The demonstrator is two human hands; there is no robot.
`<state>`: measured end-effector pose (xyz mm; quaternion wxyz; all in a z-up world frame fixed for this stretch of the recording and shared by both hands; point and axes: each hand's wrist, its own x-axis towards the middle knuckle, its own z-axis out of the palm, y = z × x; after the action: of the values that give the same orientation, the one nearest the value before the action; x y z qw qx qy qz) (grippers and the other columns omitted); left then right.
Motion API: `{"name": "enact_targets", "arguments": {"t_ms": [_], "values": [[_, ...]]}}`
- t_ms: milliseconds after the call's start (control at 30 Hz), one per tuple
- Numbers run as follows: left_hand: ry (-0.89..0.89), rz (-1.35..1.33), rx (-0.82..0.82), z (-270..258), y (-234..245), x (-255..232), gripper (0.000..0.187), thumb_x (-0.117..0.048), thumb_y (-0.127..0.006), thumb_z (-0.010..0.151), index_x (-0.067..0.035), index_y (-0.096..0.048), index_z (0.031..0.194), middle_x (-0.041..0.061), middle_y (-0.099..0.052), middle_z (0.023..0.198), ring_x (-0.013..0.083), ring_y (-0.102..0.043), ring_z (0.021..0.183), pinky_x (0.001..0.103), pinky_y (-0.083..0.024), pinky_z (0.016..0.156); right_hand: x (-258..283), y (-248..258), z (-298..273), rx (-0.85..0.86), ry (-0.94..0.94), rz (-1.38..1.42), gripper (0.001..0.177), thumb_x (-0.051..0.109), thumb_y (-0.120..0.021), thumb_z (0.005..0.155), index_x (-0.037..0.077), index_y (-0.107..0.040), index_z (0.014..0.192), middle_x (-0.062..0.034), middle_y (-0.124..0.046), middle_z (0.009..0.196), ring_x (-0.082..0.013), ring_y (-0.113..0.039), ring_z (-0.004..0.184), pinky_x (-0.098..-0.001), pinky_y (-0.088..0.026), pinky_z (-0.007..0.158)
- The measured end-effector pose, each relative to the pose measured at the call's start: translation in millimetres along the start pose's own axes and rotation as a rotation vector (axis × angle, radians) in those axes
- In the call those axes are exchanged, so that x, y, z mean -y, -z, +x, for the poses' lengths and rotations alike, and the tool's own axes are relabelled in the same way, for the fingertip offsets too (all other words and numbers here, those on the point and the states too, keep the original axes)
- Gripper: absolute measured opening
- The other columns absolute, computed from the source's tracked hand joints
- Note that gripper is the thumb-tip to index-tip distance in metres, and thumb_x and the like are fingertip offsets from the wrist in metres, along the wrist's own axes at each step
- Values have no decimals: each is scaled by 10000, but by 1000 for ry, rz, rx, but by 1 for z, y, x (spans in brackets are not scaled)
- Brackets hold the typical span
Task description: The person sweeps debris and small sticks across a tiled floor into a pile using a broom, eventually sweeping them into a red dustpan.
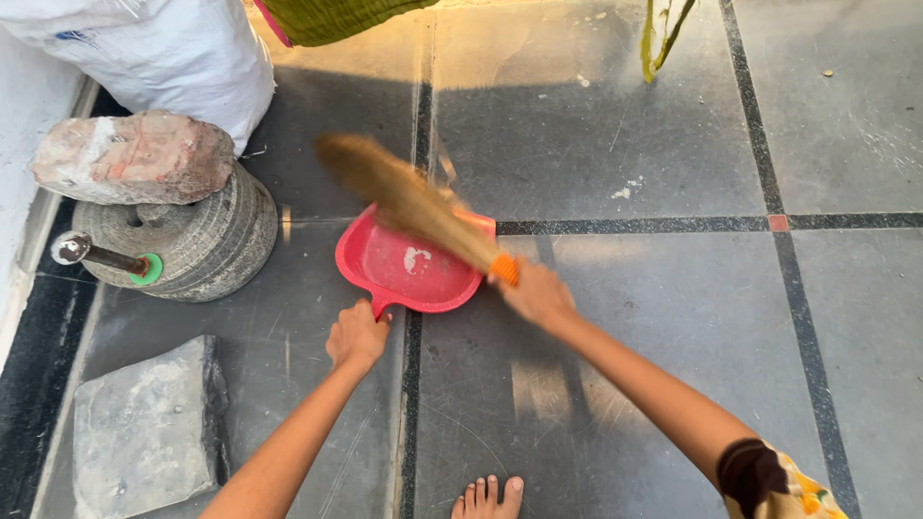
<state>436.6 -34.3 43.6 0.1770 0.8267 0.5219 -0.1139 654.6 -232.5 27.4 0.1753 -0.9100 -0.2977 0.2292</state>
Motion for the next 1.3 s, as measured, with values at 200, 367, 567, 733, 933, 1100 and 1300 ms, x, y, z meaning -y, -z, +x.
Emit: {"name": "enact_targets", "arguments": {"t_ms": [200,367,567,733,933,1100,1300], "values": [[-19,61,25,4,4,-6,492,-418,-754,880,-73,-631,1209,185,-720,1174,414,-688,1108,540,-575,860,-80,21,47,-211,-257,151,668,643,-607,897,63,-633,1226,-250,-722,1074,-447,-684,1047,-547,-535,884],[-47,118,38,11,11,-17,594,-476,-786,847,-57,-631,1239,192,-715,1198,406,-688,1128,531,-578,880,-174,38,18,-384,-476,336,748,630,-609,920,-77,-623,1163,-288,-732,851,-401,-750,749,-519,-578,738],[-131,45,-3,24,7,-36,504,-438,-714,913,-48,-621,1218,214,-719,1145,443,-689,1087,563,-570,858,-270,87,-39,-615,-757,256,718,659,-615,954,-45,-627,1091,-193,-690,736,-330,-713,620,-480,-578,679],[-196,-30,-59,28,-4,-70,451,-420,-668,955,-31,-614,1176,231,-716,1115,459,-690,1053,569,-557,854,-307,108,-71,-686,-790,306,727,644,-576,987,-66,-590,1141,-221,-693,721,-354,-711,609,-484,-575,687],[-329,-80,-69,17,-11,-121,463,-388,-666,932,-66,-569,1251,243,-712,1099,477,-684,1022,575,-550,841,-283,90,-78,-651,-465,74,875,734,-505,969,-113,-550,1182,-336,-685,818,-512,-694,803,-578,-548,736],[-486,-16,-50,11,-27,-173,486,-438,-680,917,-70,-588,1219,246,-705,1109,464,-685,1033,561,-553,853,-203,88,-71,-343,-325,102,841,759,-487,884,-1,-548,1238,-289,-711,874,-466,-711,848,-570,-558,729],[-430,-86,33,3,-61,-230,450,-402,-624,965,-22,-537,1191,284,-724,1001,480,-696,980,580,-542,856,-164,96,-2,-279,-174,6,654,644,-480,968,39,-542,1208,-248,-720,928,-477,-686,923,-589,-540,774]]}}
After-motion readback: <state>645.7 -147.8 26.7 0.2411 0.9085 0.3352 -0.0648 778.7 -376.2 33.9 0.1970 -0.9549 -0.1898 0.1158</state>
